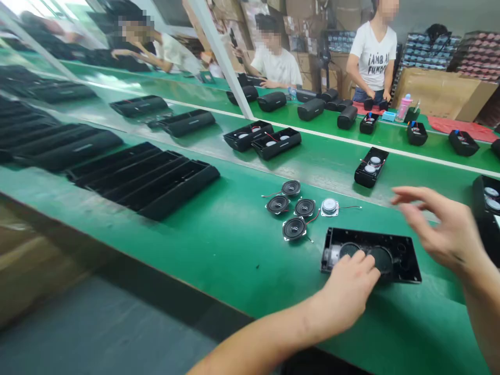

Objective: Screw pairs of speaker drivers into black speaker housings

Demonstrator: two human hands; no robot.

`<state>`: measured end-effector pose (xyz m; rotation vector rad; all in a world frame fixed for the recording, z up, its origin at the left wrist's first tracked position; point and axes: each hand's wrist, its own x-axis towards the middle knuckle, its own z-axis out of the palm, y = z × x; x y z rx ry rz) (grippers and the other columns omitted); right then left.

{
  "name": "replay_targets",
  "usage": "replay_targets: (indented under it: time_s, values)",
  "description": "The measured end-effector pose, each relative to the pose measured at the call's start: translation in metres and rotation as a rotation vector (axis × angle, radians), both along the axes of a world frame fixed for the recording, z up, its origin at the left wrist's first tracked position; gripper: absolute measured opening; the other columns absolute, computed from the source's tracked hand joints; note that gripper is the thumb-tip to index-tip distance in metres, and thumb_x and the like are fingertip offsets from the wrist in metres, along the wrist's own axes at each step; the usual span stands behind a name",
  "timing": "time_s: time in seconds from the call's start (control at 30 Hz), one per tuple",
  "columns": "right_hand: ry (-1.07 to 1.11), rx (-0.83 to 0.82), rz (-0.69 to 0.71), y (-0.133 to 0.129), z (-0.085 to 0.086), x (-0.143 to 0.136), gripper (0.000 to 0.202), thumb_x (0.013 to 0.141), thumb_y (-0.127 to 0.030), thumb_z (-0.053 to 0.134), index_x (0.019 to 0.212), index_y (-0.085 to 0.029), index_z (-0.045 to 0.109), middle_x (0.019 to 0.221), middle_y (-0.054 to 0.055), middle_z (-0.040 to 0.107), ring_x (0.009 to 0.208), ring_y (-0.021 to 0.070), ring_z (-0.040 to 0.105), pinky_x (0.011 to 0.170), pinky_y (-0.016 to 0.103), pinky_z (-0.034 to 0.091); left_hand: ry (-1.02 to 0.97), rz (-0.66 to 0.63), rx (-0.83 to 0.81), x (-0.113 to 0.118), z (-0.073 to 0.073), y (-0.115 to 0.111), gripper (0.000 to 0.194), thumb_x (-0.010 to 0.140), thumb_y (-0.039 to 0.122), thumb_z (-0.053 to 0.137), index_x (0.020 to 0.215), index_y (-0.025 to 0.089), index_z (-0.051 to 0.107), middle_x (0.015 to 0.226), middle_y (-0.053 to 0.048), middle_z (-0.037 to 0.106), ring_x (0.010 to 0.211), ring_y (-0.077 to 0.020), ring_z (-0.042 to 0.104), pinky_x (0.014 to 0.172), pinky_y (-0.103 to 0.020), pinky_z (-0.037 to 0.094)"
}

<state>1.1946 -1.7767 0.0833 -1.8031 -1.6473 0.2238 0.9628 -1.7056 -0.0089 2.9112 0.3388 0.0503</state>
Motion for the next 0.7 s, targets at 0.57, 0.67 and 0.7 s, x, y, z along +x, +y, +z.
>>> replay_targets:
  time_s: [0.57, 0.67, 0.7]
  values:
    - [-0.479, -0.568, 0.108, 0.191, -0.09, -0.091, 0.042, 0.109, -0.038, 0.077, 0.144, -0.017, 0.068, 0.151, 0.014, 0.066, 0.132, 0.0292, 0.07, 0.111, 0.052, 0.066, -0.265, 0.33, -0.032, -0.059, -0.025, 0.01, 0.038, 0.111, 0.025, 0.049, 0.146, 0.028, 0.064, 0.152, -0.014, 0.07, 0.142, -0.0307, 0.064, 0.117, -0.049, 0.056]
    - [-0.354, -0.592, 0.08, 0.189, -0.09, -0.079, 0.045, 0.107, -0.039, 0.079, 0.145, -0.017, 0.068, 0.149, 0.014, 0.066, 0.129, 0.0289, 0.071, 0.11, 0.052, 0.066, -0.295, 0.665, -0.008, -0.09, -0.038, 0.071, 0.047, 0.11, 0.034, 0.048, 0.152, 0.016, 0.057, 0.163, -0.028, 0.057, 0.149, -0.0467, 0.055, 0.112, -0.067, 0.058]
    - [-0.296, -0.583, 0.07, 0.188, -0.09, -0.073, 0.046, 0.107, -0.039, 0.08, 0.145, -0.017, 0.067, 0.149, 0.014, 0.066, 0.129, 0.0292, 0.07, 0.111, 0.053, 0.066, -0.291, 0.731, -0.015, -0.095, -0.044, 0.089, 0.051, 0.107, 0.035, 0.053, 0.154, 0.015, 0.055, 0.165, -0.03, 0.054, 0.151, -0.0496, 0.053, 0.111, -0.07, 0.057]
